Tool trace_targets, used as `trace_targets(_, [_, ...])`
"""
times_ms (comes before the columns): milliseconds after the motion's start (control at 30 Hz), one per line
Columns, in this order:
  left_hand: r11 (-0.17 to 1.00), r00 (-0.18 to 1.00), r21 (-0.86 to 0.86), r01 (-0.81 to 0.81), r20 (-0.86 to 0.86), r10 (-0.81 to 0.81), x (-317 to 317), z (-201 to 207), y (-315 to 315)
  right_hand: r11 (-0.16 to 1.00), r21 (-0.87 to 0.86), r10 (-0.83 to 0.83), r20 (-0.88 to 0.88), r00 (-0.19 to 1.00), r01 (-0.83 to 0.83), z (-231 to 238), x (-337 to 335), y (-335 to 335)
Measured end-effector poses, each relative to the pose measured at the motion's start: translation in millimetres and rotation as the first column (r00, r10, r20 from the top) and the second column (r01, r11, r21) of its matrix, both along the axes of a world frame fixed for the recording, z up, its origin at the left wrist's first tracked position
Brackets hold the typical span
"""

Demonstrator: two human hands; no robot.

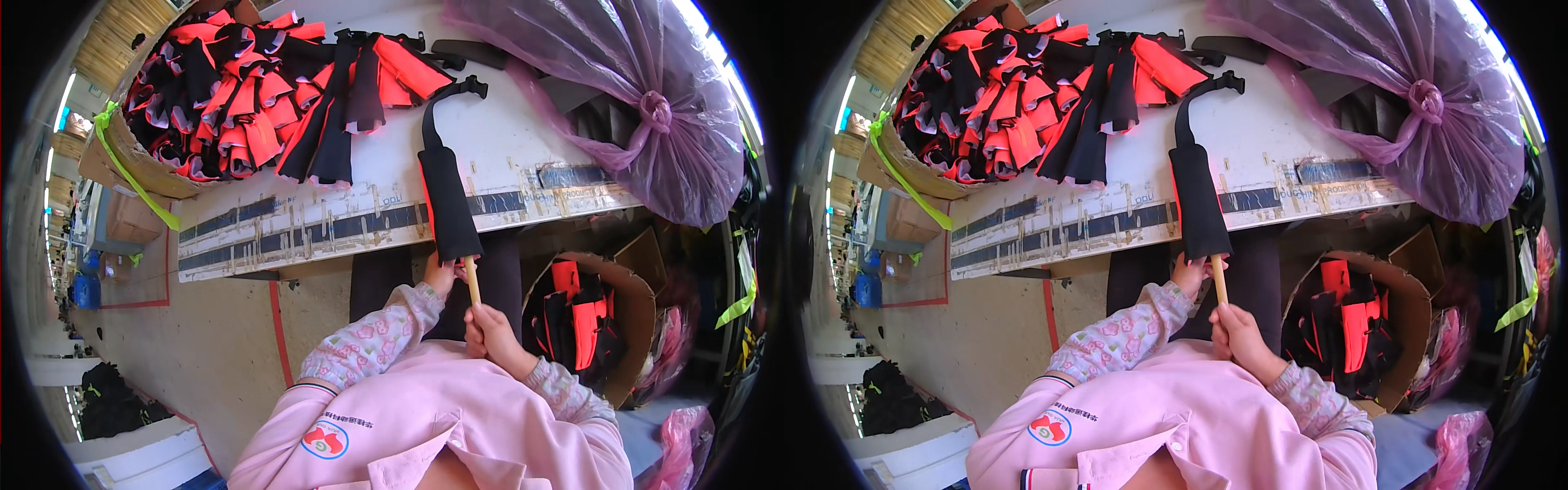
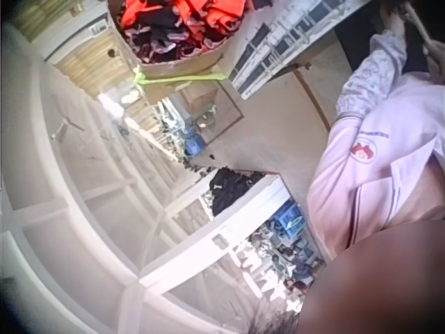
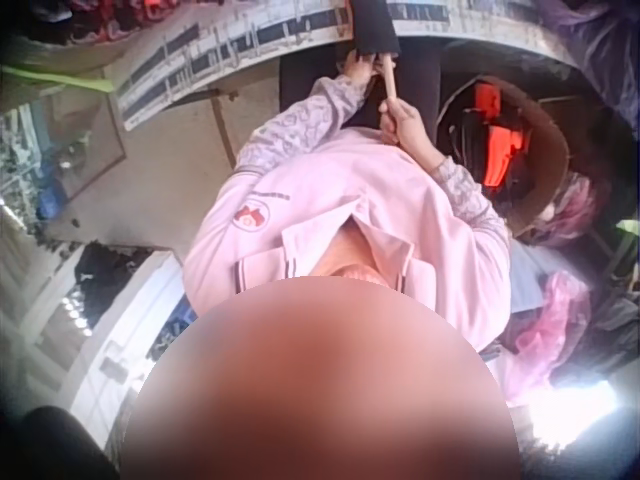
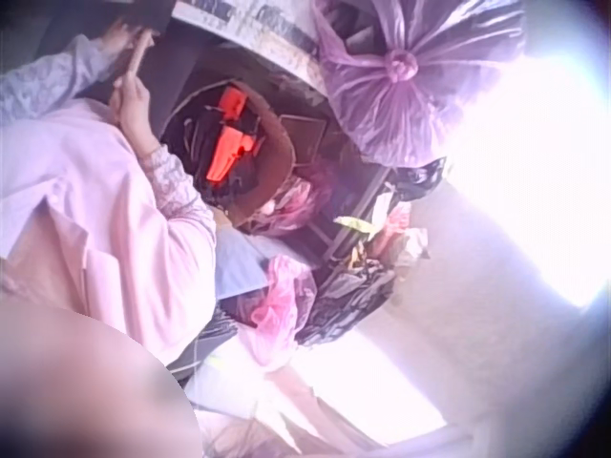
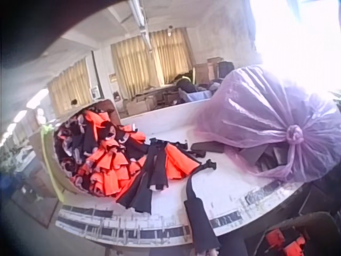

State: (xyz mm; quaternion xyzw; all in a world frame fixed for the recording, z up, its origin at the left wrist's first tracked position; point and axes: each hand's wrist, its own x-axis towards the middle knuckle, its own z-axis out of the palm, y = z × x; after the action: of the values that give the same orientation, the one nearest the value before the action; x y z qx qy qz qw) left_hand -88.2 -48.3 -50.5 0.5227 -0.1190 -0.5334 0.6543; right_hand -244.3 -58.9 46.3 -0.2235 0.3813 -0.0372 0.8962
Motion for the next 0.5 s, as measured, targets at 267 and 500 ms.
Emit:
trace_targets(267, [0.991,0.978,0.051,-0.127,0.171,0.117,4,0,-10,0.987,-0.143,-0.075,0.014,0.997,0.076,-12,45,-23])
trace_targets(500, [0.999,0.996,0.0,-0.046,0.072,0.045,5,-7,-3,0.971,-0.234,-0.051,-0.023,0.998,0.044,-21,33,-14])
